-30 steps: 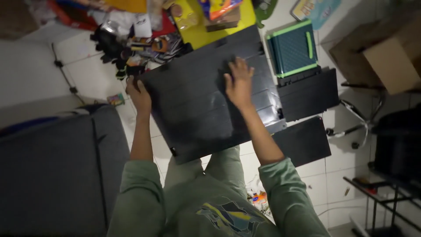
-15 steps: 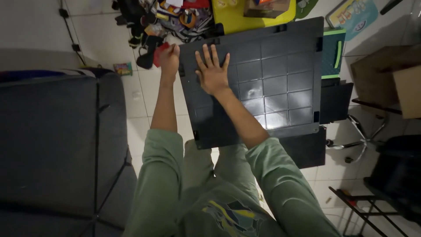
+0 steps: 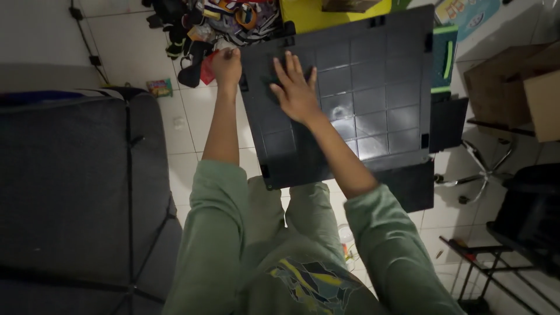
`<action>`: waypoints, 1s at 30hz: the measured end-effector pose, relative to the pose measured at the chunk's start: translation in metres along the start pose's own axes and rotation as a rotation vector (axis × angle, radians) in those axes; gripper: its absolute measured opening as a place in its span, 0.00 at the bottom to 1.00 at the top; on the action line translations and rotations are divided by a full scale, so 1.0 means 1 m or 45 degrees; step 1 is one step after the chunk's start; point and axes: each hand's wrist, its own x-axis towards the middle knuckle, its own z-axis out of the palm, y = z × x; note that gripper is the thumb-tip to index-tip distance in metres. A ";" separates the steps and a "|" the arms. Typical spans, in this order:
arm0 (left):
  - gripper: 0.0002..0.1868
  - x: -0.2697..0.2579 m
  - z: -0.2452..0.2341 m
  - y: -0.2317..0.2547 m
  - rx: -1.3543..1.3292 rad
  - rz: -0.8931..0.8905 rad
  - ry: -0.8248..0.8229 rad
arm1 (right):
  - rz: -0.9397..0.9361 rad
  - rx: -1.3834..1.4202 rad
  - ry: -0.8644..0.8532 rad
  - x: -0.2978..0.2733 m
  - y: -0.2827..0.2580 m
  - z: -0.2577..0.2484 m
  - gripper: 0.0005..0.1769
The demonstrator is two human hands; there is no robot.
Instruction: The person assembles a black plastic crate by snapping together side panels and attaching a green handle. They then place a black lid on top and secure it.
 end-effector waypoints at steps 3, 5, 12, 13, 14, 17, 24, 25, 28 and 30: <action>0.22 -0.027 -0.004 -0.009 0.078 0.137 0.174 | 0.088 0.233 0.217 -0.092 0.041 -0.014 0.35; 0.21 -0.063 -0.016 -0.016 -0.108 0.164 0.147 | 0.308 0.275 0.342 -0.168 0.080 -0.022 0.35; 0.35 -0.138 -0.037 -0.008 0.006 -0.363 -0.111 | 0.972 0.492 0.846 -0.335 0.213 -0.026 0.36; 0.41 -0.138 -0.033 -0.004 0.139 -0.365 -0.083 | 0.973 0.534 0.923 -0.338 0.230 -0.024 0.37; 0.40 -0.138 -0.032 0.000 0.131 -0.327 -0.078 | 0.973 0.577 0.995 -0.339 0.244 -0.022 0.38; 0.38 -0.137 -0.029 0.011 0.182 -0.223 -0.051 | 0.951 0.859 1.043 -0.329 0.275 -0.019 0.33; 0.34 -0.137 -0.025 0.041 0.228 -0.103 -0.008 | 0.910 1.342 0.923 -0.315 0.312 -0.015 0.19; 0.34 -0.135 -0.025 0.045 0.253 -0.124 -0.009 | 0.895 1.414 0.899 -0.316 0.314 -0.013 0.19; 0.30 -0.150 -0.017 0.051 0.010 -0.265 0.069 | 0.783 1.314 0.857 -0.317 0.326 -0.017 0.17; 0.24 -0.201 -0.004 0.047 0.263 0.303 0.364 | 0.703 1.321 0.832 -0.320 0.334 -0.020 0.17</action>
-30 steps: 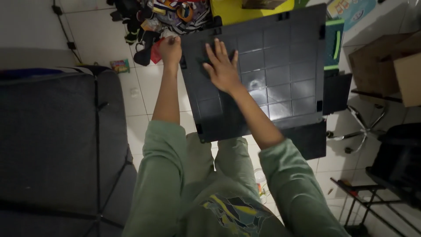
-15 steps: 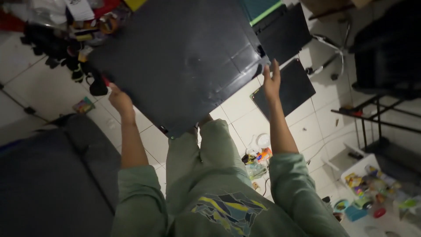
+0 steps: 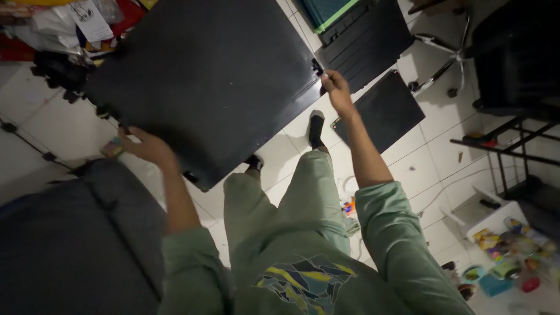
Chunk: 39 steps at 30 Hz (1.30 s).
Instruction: The person assembles a black plastic crate by snapping together side panels and attaching a green handle. They then place a black lid on top and secure it.
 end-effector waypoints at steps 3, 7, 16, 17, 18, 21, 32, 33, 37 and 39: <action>0.19 -0.149 0.022 0.037 -0.134 0.545 0.077 | 0.051 0.060 -0.112 0.009 -0.005 0.002 0.21; 0.12 -0.361 0.071 0.119 -0.737 0.020 -1.003 | 0.101 -0.238 -0.198 0.017 -0.033 0.004 0.23; 0.26 -0.375 0.267 0.174 -1.587 -1.063 -0.427 | -0.433 -0.580 -0.218 0.014 -0.062 0.009 0.23; 0.25 -0.375 0.270 0.173 -1.556 -1.154 -0.340 | -0.402 -0.574 -0.198 0.012 -0.061 0.011 0.23; 0.24 -0.378 0.273 0.174 -1.535 -1.147 -0.342 | -0.373 -0.588 -0.199 0.015 -0.061 0.010 0.23; 0.23 -0.378 0.280 0.172 -1.471 -1.136 -0.347 | -0.327 -0.606 -0.185 0.022 -0.052 0.007 0.22; 0.39 -0.374 0.185 0.082 -1.367 -1.305 -0.168 | -0.058 -0.376 -0.316 0.046 -0.009 -0.017 0.25; 0.41 -0.368 0.151 0.064 -1.334 -1.133 -0.061 | -0.125 -0.404 -0.331 0.045 -0.012 -0.019 0.26; 0.43 -0.311 0.034 0.005 -1.168 -1.094 0.438 | -0.373 -0.168 0.058 0.008 0.001 -0.013 0.27; 0.45 -0.279 -0.002 -0.008 -1.153 -1.056 0.500 | -0.252 0.227 0.107 -0.029 0.018 -0.002 0.27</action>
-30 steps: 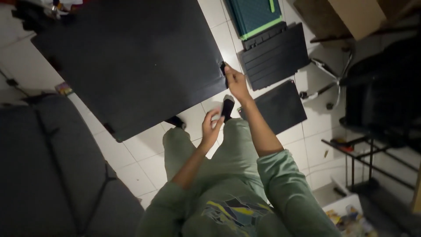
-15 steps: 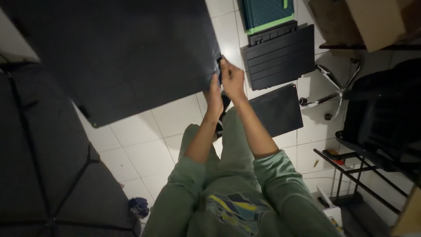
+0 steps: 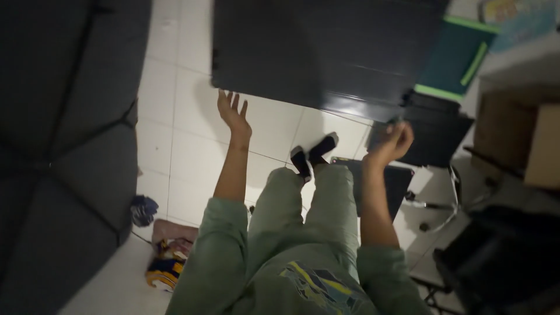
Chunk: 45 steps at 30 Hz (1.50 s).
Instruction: The person assembles a black plastic crate by snapping together side panels and attaching a green handle. They then place a black lid on top and secure it.
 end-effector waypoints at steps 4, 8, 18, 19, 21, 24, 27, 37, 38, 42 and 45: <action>0.50 0.039 0.013 0.050 0.121 -0.086 -0.027 | 0.695 0.126 -0.310 -0.070 0.017 0.039 0.27; 0.49 0.046 0.021 0.053 0.234 -0.115 -0.049 | 0.973 0.339 -0.847 -0.091 0.014 0.097 0.26; 0.35 0.052 0.015 0.050 0.545 0.308 0.060 | 1.186 0.395 -0.923 -0.106 0.035 0.170 0.14; 0.36 0.052 0.017 0.051 0.599 0.246 0.072 | 1.179 0.387 -0.938 -0.104 0.036 0.171 0.16; 0.38 0.052 0.017 0.050 0.718 0.117 0.089 | 1.186 0.357 -0.912 -0.103 0.038 0.170 0.21; 0.36 0.058 0.017 0.042 0.716 0.316 0.130 | 1.200 0.306 -0.890 -0.100 0.043 0.170 0.30; 0.33 0.071 0.009 0.017 0.394 0.269 0.021 | 1.156 0.180 -1.016 -0.092 0.043 0.144 0.36; 0.25 -0.112 0.046 -0.218 0.330 -0.205 -0.783 | 0.670 -0.093 -1.140 -0.014 0.044 -0.012 0.21; 0.24 -0.119 0.063 -0.236 0.384 -0.276 -0.857 | 0.634 -0.062 -1.101 -0.003 0.052 -0.026 0.21; 0.22 -0.124 0.107 -0.297 0.522 -0.346 -1.115 | 0.406 0.014 -0.894 0.036 0.098 -0.075 0.18; 0.20 -0.102 0.138 -0.349 0.593 -0.203 -1.290 | 0.279 0.055 -0.806 0.068 0.139 -0.099 0.15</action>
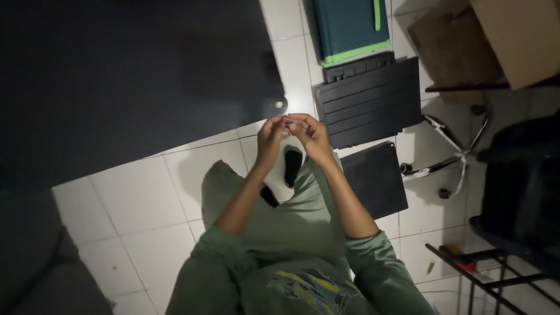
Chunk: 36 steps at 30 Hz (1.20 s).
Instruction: The person assembles a black plastic crate by snapping together side panels and attaching a green handle. They then place a black lid on top and secure it.
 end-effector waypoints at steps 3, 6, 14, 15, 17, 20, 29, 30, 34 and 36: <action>0.18 0.038 -0.002 -0.037 0.031 0.169 -0.147 | -0.068 0.014 0.032 0.016 0.030 -0.025 0.15; 0.17 0.065 0.003 -0.062 -0.022 0.247 -0.229 | -0.123 0.005 0.030 0.028 0.043 -0.044 0.16; 0.28 0.100 -0.019 -0.093 -0.158 0.142 -0.167 | -0.336 -0.529 -0.266 0.044 0.077 -0.038 0.46; 0.30 0.102 -0.022 -0.093 -0.197 0.178 -0.234 | -0.358 -0.561 -0.326 0.045 0.078 -0.033 0.48; 0.34 0.109 -0.025 -0.092 -0.222 0.297 -0.324 | -0.401 -0.625 -0.447 0.050 0.074 -0.022 0.54; 0.36 0.109 -0.034 -0.098 0.038 0.564 -0.334 | -0.505 -0.624 -0.453 0.060 0.064 -0.006 0.50; 0.32 0.168 -0.012 -0.100 -0.148 0.416 -0.186 | -0.998 -0.969 -0.017 -0.129 0.032 -0.033 0.15; 0.31 0.166 -0.013 -0.101 -0.114 0.445 -0.183 | -1.104 -1.040 -0.126 -0.155 0.034 -0.035 0.14; 0.30 0.156 -0.008 -0.106 0.068 0.516 -0.090 | -1.497 -1.138 -0.490 -0.194 0.039 -0.038 0.14; 0.30 0.147 -0.001 -0.104 0.079 0.581 -0.057 | -1.643 -1.155 -0.610 -0.192 0.027 -0.035 0.14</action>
